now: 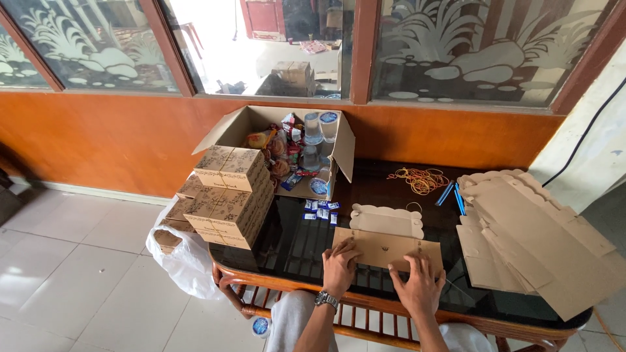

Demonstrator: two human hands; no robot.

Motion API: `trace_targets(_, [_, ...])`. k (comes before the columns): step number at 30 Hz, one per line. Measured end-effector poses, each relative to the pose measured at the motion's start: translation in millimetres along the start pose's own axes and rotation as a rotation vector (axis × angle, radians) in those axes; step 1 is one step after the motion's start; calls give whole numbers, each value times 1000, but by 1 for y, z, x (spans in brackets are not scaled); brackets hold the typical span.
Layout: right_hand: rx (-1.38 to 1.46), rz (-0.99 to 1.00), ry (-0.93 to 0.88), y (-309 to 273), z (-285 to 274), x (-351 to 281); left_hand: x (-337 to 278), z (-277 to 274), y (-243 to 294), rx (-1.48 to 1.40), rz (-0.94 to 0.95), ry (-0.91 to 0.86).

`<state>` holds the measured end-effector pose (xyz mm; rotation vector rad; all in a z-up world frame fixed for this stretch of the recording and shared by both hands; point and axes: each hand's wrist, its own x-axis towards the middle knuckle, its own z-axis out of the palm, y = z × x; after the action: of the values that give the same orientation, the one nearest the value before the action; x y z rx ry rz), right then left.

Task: Folding flat cardboard templates into small rectangular boxes on a table.

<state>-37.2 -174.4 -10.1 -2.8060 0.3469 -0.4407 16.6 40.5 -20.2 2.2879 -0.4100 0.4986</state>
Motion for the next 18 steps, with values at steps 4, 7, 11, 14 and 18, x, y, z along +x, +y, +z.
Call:
trace_targets(4, [22, -18, 45, 10, 11, 3, -1, -2, 0, -14, -2, -11])
trace_targets(7, [91, -30, 74, 28, 19, 15, 0, -5, 2, -28, 21, -10])
trace_targets(11, [165, -72, -112, 51, -4, 23, -2, -9, 7, -35, 33, -16])
trace_targets(14, [240, -114, -182, 64, -8, 22, -4, -12, 11, -36, 46, 5])
trace_targets(18, [358, -217, 11, 77, 8, 30, -4, -16, 16, -25, 67, 23])
